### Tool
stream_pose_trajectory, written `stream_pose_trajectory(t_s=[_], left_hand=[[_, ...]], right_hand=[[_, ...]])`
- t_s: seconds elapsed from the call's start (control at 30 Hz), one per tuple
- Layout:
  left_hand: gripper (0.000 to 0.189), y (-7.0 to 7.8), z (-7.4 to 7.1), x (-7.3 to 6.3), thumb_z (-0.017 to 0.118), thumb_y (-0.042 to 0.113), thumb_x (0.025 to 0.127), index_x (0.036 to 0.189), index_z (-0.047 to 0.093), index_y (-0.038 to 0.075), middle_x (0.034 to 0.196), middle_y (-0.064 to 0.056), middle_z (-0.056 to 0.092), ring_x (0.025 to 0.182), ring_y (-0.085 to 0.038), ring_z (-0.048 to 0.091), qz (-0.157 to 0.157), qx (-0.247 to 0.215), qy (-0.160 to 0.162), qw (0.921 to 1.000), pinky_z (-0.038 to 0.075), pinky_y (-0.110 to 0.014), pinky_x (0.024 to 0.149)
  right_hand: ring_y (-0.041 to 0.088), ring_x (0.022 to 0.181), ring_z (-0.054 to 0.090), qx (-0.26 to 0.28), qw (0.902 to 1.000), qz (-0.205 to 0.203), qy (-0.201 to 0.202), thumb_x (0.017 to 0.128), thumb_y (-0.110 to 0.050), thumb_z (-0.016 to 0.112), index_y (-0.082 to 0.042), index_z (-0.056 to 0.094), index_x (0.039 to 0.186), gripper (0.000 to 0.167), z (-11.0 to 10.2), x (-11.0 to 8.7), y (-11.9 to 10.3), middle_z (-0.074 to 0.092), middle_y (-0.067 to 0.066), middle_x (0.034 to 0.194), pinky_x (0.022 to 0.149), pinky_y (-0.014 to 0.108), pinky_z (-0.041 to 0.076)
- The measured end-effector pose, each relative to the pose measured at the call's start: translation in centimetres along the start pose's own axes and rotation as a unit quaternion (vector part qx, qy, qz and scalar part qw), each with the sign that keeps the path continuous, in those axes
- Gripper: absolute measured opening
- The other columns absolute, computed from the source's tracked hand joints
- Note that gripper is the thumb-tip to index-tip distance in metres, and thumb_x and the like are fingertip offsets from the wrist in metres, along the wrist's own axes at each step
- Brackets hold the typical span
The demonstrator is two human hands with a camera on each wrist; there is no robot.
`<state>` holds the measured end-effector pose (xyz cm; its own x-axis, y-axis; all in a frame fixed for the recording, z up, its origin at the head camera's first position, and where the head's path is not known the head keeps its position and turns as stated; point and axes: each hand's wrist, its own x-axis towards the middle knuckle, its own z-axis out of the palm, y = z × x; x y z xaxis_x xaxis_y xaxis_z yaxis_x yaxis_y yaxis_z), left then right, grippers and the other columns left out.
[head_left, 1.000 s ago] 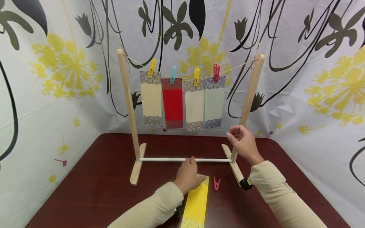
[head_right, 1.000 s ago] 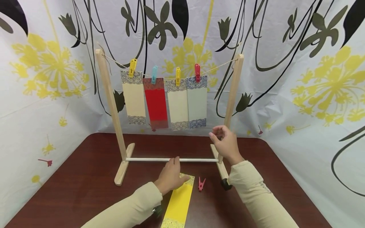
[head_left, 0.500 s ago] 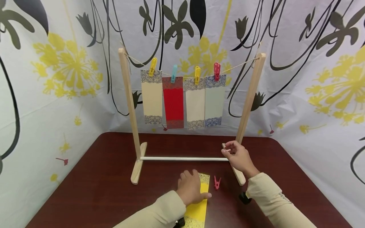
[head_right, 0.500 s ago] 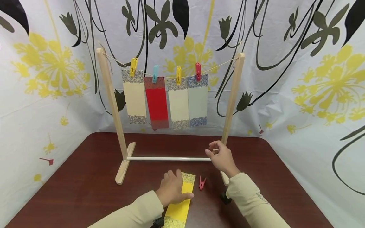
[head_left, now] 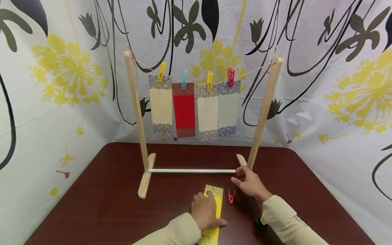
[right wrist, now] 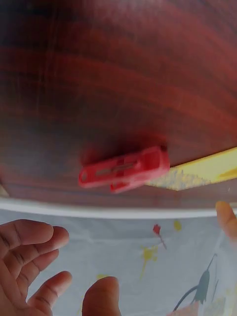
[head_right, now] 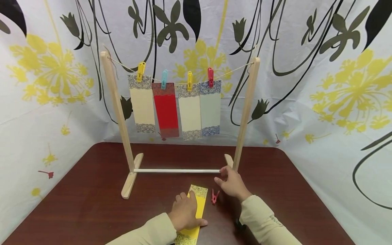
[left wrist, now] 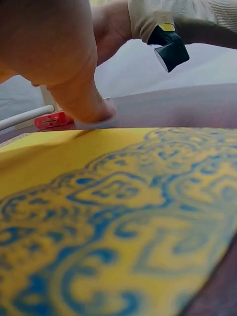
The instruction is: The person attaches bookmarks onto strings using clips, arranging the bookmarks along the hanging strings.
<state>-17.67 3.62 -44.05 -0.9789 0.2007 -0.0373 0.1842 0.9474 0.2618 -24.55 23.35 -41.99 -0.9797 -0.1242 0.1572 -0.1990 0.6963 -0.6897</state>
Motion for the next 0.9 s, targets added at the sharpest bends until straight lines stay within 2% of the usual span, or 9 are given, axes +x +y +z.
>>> stream_pose_trajectory(t_s=[0.2, 0.4, 0.53, 0.6, 0.7, 0.8, 0.9], left_hand=[[0.104, 0.2, 0.1, 0.3, 0.088, 0.054, 0.059, 0.132, 0.044, -0.004, 0.098, -0.025, 0.049, 0.091, -0.039, 0.051, 0.001, -0.019, -0.013, 0.9997, 0.047, -0.05, 0.075], [0.101, 0.3, 0.0, 1.3, 0.094, 0.041, 0.056, 0.128, 0.041, -0.007, 0.099, -0.027, 0.046, 0.091, -0.041, 0.05, -0.022, -0.088, -0.047, 0.9948, 0.047, -0.055, 0.079], [0.094, 0.2, 0.0, 1.5, 0.096, 0.031, 0.053, 0.12, 0.042, -0.006, 0.094, -0.026, 0.045, 0.088, -0.041, 0.05, -0.035, -0.12, -0.04, 0.9914, 0.046, -0.056, 0.078], [0.094, 0.2, 0.1, 1.5, 0.097, 0.031, 0.052, 0.119, 0.042, -0.005, 0.094, -0.026, 0.045, 0.088, -0.041, 0.05, -0.034, -0.109, -0.032, 0.9929, 0.046, -0.056, 0.077], [0.097, 0.1, -0.1, 1.5, 0.096, 0.034, 0.051, 0.122, 0.044, -0.005, 0.097, -0.027, 0.048, 0.09, -0.041, 0.051, -0.032, -0.069, -0.026, 0.9968, 0.047, -0.056, 0.075], [0.098, -0.1, -0.4, 1.8, 0.096, 0.037, 0.052, 0.125, 0.046, -0.005, 0.099, -0.029, 0.051, 0.092, -0.042, 0.053, -0.042, -0.032, -0.036, 0.998, 0.048, -0.055, 0.075], [0.098, -0.5, -0.9, 2.3, 0.096, 0.037, 0.052, 0.125, 0.047, -0.006, 0.099, -0.028, 0.052, 0.092, -0.042, 0.055, -0.063, -0.023, -0.054, 0.9963, 0.048, -0.055, 0.077]], right_hand=[[0.026, 0.092, 0.062, -0.033, 0.9993, -0.009, -0.013, 0.087, -0.021, 0.072, -0.003, 0.057, 0.109, 0.032, 0.9, -0.1, 0.6, 0.064, 0.011, 0.102, 0.08, 0.044, 0.048], [0.026, 0.09, 0.06, -0.058, 0.9975, -0.022, -0.033, 0.084, -0.023, 0.075, -0.004, 0.059, 0.106, 0.033, 1.5, -0.1, 1.1, 0.063, 0.011, 0.1, 0.08, 0.044, 0.047], [0.026, 0.092, 0.06, -0.055, 0.9963, -0.029, -0.059, 0.083, -0.024, 0.077, -0.005, 0.058, 0.103, 0.034, 1.6, -0.2, 1.3, 0.063, 0.01, 0.1, 0.081, 0.044, 0.048], [0.027, 0.093, 0.06, -0.051, 0.9954, -0.035, -0.073, 0.082, -0.023, 0.078, -0.005, 0.058, 0.103, 0.034, 1.8, -0.2, 1.4, 0.062, 0.01, 0.1, 0.082, 0.045, 0.048], [0.029, 0.094, 0.06, -0.057, 0.9933, -0.053, -0.086, 0.08, -0.022, 0.08, -0.004, 0.058, 0.101, 0.036, 2.0, -0.2, 1.6, 0.061, 0.011, 0.099, 0.083, 0.046, 0.047], [0.028, 0.093, 0.059, -0.066, 0.9912, -0.069, -0.091, 0.076, -0.02, 0.083, -0.003, 0.058, 0.1, 0.039, 2.1, -0.1, 1.7, 0.06, 0.011, 0.097, 0.083, 0.045, 0.047], [0.025, 0.087, 0.058, -0.066, 0.99, -0.078, -0.097, 0.074, -0.018, 0.085, -0.001, 0.057, 0.1, 0.042, 2.0, 0.0, 1.8, 0.059, 0.01, 0.094, 0.078, 0.042, 0.047]])
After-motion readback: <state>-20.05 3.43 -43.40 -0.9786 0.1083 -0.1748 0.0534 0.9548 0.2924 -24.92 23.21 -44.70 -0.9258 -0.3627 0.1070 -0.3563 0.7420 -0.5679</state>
